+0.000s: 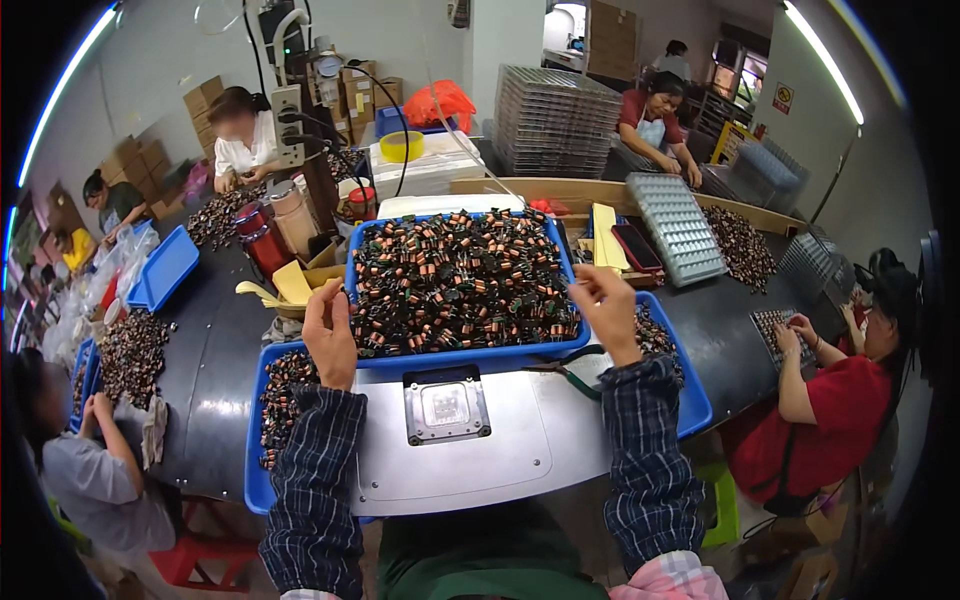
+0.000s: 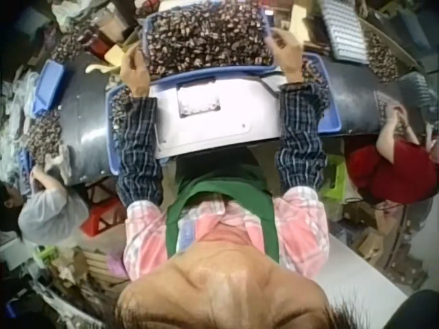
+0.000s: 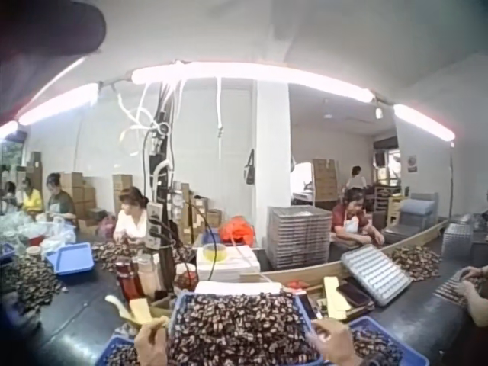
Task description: The person tests electronic components by picking them from a tray, placing them into a machine fixture one at a time by hand, and sorting them into an adjacent tray.
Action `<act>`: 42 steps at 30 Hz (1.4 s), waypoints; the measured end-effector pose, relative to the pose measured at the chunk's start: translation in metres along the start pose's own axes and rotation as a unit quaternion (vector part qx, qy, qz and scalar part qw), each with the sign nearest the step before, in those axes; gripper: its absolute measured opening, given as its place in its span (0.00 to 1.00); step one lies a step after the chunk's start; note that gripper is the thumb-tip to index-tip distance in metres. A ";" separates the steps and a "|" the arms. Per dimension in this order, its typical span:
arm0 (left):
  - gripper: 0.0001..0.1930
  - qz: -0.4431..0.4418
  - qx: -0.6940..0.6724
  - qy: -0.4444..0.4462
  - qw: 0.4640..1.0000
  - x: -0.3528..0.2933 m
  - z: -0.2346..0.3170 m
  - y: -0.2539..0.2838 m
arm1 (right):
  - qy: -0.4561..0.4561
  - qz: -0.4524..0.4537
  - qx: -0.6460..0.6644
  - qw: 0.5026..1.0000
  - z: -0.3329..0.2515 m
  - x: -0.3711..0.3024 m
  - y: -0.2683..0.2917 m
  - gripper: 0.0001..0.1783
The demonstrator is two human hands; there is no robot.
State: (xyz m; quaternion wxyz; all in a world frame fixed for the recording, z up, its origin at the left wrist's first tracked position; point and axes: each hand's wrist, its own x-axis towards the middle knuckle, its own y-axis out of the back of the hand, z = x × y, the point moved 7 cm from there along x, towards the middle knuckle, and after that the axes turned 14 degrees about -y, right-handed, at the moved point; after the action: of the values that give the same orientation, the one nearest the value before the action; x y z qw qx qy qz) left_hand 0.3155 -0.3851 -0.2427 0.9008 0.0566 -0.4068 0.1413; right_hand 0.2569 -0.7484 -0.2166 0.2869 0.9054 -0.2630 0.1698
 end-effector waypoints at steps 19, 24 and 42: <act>0.11 -0.385 0.068 -0.107 0.914 -0.091 0.079 -0.050 | -0.128 -0.328 0.244 0.904 -0.054 -0.067 -0.081 0.08; 0.10 -0.446 0.125 -0.183 0.867 -0.096 0.088 -0.063 | -0.180 -0.361 0.297 0.866 -0.052 -0.083 -0.094 0.10; 0.10 -0.439 0.140 -0.205 0.864 -0.097 0.086 -0.063 | -0.031 -0.357 0.119 0.926 -0.071 -0.078 -0.113 0.10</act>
State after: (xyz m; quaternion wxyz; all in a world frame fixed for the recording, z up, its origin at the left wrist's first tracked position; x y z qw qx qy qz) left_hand 0.2113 -0.4838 -0.2573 0.7488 0.3819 -0.4914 -0.2279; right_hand 0.2476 -0.5970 -0.2462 0.2105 0.9716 0.0914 0.0584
